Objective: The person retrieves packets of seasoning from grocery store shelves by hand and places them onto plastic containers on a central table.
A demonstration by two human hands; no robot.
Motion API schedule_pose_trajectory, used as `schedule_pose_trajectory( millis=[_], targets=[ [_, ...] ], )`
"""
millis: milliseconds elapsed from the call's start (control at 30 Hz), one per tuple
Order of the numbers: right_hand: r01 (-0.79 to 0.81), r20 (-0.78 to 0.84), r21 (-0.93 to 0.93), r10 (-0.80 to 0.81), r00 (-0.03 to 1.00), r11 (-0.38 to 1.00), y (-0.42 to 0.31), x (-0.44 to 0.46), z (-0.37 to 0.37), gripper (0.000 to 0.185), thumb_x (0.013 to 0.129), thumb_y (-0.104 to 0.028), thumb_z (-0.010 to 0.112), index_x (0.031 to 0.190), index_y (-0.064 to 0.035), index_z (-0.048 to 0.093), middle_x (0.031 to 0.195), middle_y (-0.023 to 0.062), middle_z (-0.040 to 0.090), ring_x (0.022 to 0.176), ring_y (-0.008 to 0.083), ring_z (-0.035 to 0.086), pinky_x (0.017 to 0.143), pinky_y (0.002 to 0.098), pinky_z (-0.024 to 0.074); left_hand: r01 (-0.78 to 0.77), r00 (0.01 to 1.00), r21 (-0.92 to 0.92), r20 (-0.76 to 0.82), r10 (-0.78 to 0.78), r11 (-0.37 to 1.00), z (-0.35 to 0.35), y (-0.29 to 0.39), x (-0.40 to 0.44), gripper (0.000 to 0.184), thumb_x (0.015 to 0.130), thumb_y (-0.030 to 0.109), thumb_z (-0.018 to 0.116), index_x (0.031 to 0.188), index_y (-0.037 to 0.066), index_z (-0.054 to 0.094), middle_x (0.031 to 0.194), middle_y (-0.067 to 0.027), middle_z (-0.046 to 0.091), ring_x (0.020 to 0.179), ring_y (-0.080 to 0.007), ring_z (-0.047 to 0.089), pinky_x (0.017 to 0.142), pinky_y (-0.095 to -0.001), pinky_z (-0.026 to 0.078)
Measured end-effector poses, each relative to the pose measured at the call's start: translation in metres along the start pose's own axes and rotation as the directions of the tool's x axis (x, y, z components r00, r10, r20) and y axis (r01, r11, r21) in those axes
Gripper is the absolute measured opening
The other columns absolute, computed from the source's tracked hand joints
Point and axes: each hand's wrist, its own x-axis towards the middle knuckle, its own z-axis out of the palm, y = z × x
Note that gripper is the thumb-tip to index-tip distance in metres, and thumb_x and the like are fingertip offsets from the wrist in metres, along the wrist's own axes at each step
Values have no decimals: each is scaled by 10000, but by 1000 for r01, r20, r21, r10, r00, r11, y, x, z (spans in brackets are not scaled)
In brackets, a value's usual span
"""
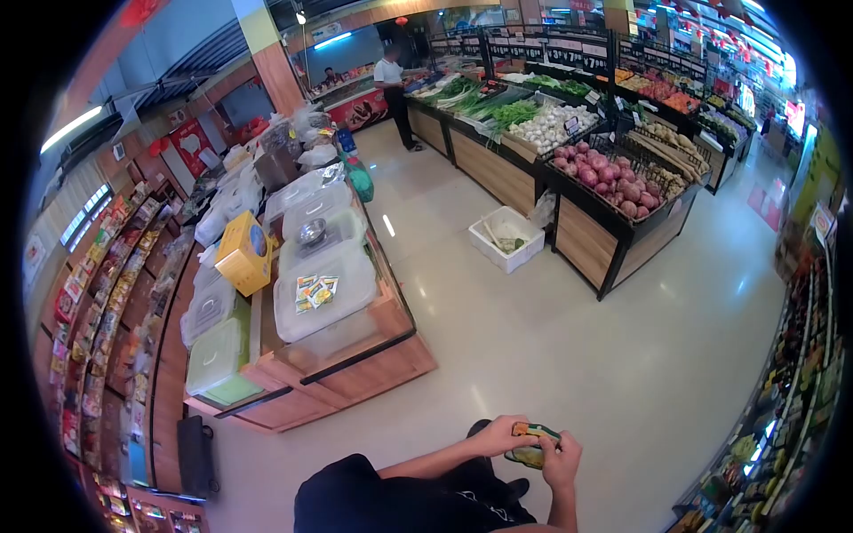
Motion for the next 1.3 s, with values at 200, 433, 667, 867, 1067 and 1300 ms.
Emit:
schedule_pose_trajectory(
  millis=[200, 433, 667, 867, 1067, 1300],
  targets=[
    [38, 2, -50, -37, 999, 998, 12, 42, 39, 218, 822, -95, 677, 721, 30, 530, 628, 104, 476, 560, 189, 451, 536, 343, 370, 94, 995, 70, -43, -91, 993, -43, 6, 24, 250, 875, 236, 709, 823, 12, 608, 688, -24, 537, 638, -83, 469, 562, -272, 411],
    [129, 172, -134, -105, 979, 983, -24, 141, 103, 253, 821, -126, 700, 710, 22, 527, 634, 99, 501, 564, 176, 466, 532, 327, 378, -72, 979, -34, -195, 65, 997, -132, -22, 66, 282, 871, 269, 703, 864, 6, 601, 653, -37, 555, 544, -96, 515, 494, -281, 426],
    [-25, 455, -33, 37, 889, 999, -39, 232, 173, 310, 827, -177, 733, 687, 9, 528, 620, 40, 498, 579, 113, 447, 528, 296, 384, -7, 954, -85, -299, -19, 996, -227, -26, 88, 253, 865, 229, 711, 961, 7, 637, 751, -40, 602, 664, -90, 545, 618, -266, 463],
    [36, 443, -79, 3, 896, 996, -43, 270, 228, 311, 817, -176, 734, 679, 10, 526, 610, 60, 502, 560, 129, 452, 523, 311, 389, -55, 949, -260, -313, -31, 964, -292, -39, 104, 277, 856, 251, 740, 852, 12, 601, 726, 4, 586, 674, -63, 514, 604, -251, 436],
    [98, 371, -128, -44, 928, 987, -49, 282, 248, 325, 817, -184, 729, 664, -2, 507, 620, 114, 508, 553, 170, 478, 514, 336, 390, 73, 955, -121, -277, -104, 990, -317, -77, 120, 302, 848, 270, 739, 922, -4, 634, 760, -56, 635, 706, -109, 571, 652, -283, 479],
    [-81, 489, 0, 71, 869, 997, -41, 299, 235, 212, 819, -180, 750, 771, 2, 654, 652, 54, 567, 559, 107, 506, 524, 298, 426, 55, 960, -41, -272, -64, 998, -310, -60, 139, 262, 851, 243, 716, 895, -3, 636, 741, -95, 623, 683, -152, 579, 651, -305, 480]
  ],
)
